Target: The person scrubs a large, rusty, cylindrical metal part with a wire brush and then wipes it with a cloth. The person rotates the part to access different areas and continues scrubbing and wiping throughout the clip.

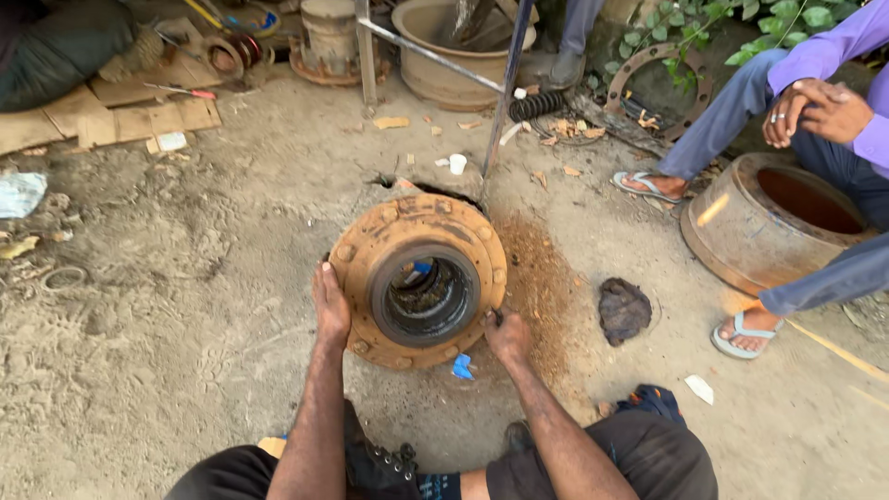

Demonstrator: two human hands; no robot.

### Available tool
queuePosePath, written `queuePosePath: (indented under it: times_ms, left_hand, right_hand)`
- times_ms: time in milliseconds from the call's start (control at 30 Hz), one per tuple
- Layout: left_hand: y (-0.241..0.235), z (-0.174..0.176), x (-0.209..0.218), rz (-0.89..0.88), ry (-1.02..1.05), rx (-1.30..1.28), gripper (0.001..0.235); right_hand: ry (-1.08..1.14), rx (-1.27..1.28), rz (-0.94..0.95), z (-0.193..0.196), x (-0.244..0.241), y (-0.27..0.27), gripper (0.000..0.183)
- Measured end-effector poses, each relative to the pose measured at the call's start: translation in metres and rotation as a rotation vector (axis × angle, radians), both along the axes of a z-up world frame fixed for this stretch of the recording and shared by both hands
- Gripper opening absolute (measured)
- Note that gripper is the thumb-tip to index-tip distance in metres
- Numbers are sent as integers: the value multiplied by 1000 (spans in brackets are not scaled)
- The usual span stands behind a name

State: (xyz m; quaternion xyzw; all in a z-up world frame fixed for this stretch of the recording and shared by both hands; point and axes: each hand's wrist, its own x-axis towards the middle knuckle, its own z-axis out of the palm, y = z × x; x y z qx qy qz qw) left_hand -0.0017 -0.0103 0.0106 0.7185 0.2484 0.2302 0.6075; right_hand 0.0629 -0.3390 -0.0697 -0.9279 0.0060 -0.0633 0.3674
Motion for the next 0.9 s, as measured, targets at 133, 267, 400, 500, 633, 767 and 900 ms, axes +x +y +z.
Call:
queuePosePath:
  times_ms: [133,267,400,500,633,767,900]
  left_hand:
    - [-2,-7,-1,-51,-118,-10,82]
    - [2,-11,7,51,-139,36,73]
    - [-6,-18,6,128,-171,47,66]
    - [-9,-16,10,163,-225,36,62]
    - [-6,-24,10,172,-201,-76,62]
    - [-2,-43,19,177,-162,-187,62]
    - [-2,-47,15,240,-213,157,63]
  right_hand:
    - [81,150,96,-20,12,-11,35]
    - [243,441,-78,-15,18,-4,36]
    - [316,747,74,33,6,-8,26]
    - [330,773,174,82,7,-17,22]
    - [322,1062,261,91,14,-21,22]
    - [262,754,-27,38,21,-22,24]
    - [349,773,-40,0,24,-21,29]
